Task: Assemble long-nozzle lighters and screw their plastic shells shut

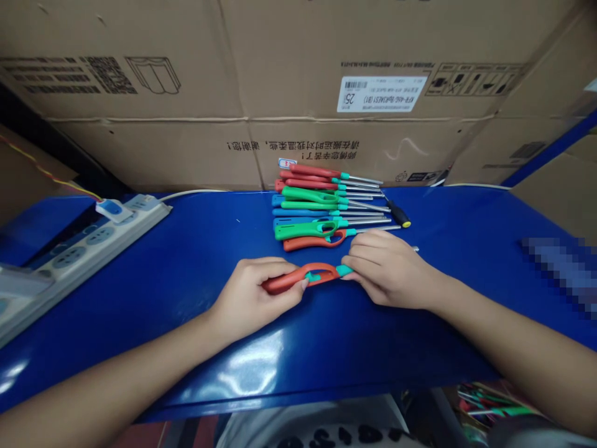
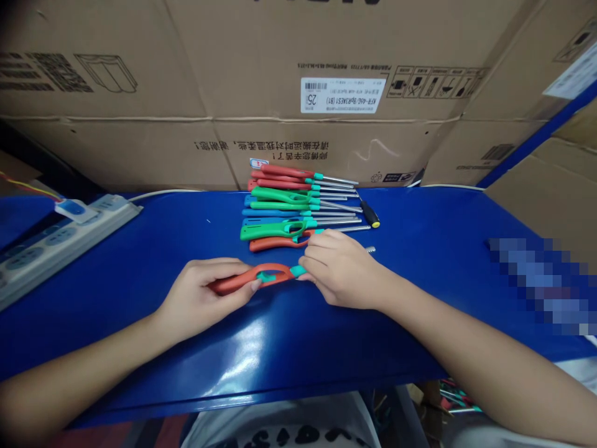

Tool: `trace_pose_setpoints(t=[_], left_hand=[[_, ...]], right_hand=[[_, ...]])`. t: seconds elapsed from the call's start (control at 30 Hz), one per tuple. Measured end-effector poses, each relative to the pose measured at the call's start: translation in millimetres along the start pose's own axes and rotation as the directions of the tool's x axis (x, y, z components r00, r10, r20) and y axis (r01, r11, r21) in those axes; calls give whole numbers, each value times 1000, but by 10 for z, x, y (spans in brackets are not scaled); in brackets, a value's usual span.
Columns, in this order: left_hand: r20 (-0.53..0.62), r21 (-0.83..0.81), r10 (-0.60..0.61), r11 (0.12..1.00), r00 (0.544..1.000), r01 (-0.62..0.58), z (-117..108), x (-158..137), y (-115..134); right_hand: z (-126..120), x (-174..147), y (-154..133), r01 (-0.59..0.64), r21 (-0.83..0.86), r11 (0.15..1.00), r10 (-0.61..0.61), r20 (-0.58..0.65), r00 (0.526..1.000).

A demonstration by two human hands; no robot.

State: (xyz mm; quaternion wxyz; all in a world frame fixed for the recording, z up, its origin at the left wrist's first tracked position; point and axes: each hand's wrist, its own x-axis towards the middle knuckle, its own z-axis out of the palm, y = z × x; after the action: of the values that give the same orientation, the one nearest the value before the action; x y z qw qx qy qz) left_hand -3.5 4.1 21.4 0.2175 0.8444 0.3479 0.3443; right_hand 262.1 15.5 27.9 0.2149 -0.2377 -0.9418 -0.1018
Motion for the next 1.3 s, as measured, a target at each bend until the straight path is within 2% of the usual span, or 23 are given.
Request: trace_pose_setpoints(t=[0.07, 0.17, 0.23, 0.33, 0.43, 0.57, 0.7, 0.77, 0.83, 0.9, 0.93, 1.0, 1.07, 1.17, 1.23, 1.3], left_hand=[[-19, 71, 109, 992, 994, -107, -3, -33, 4], [-25, 250, 286, 929, 958, -271, 10, -90, -25], [12, 335, 318, 892, 948, -304, 30, -108, -52], [89, 365, 223, 900, 971, -240, 61, -91, -78], [160, 311, 105, 938, 982, -151, 80, -49, -76], [253, 239, 19, 968, 967, -82, 85, -16, -54], [284, 251, -23, 967, 958, -51, 47, -9, -66], [289, 271, -41, 962, 956, -40, 3, -4, -84], [293, 277, -62, 960, 954, -23, -49, 4, -102], [286, 267, -85, 964, 955, 6, -90, 13, -118], [278, 257, -94, 966, 956, 20, -102, 16, -127], [270, 230, -92, 973, 958, 28, -105, 17, -148], [269, 201, -69, 980, 961, 14, -89, 9, -172], [244, 170, -36, 985, 969, -7, -62, -4, -203], [223, 162, -35, 987, 974, -2, -59, -3, -213], [223, 152, -35, 988, 974, 0, -67, 8, -212]], right_hand=[[-8, -3, -19, -17, 28, 999, 17, 26, 1000], [20, -15, -33, -37, 68, 997, 33, 59, 998], [58, -21, -33, -40, 62, 997, 34, 95, 995], [79, -7, -31, -48, 13, 999, 45, 196, 980], [-3, 32, -42, -100, -21, 995, 101, 344, 933], [-195, 42, -18, -270, -12, 963, 239, 502, 831], [-290, -51, 175, -455, 77, 887, 340, 559, 757], [-283, -112, 329, -568, 79, 819, 459, 505, 731], [-254, -174, 495, -698, -5, 716, 656, 348, 670], [-215, -243, 656, -803, -161, 574, 818, 153, 554], [-193, -280, 730, -835, -228, 500, 865, 97, 492], [-142, -358, 864, -884, -264, 385, 922, 82, 377], [-83, -427, 973, -923, -214, 319, 946, 119, 300], [-17, -485, 1075, -951, -135, 280, 957, 124, 264], [-21, -482, 1103, -959, -59, 278, 958, 82, 273], [-72, -444, 1113, -953, 28, 301, 953, -19, 301]])
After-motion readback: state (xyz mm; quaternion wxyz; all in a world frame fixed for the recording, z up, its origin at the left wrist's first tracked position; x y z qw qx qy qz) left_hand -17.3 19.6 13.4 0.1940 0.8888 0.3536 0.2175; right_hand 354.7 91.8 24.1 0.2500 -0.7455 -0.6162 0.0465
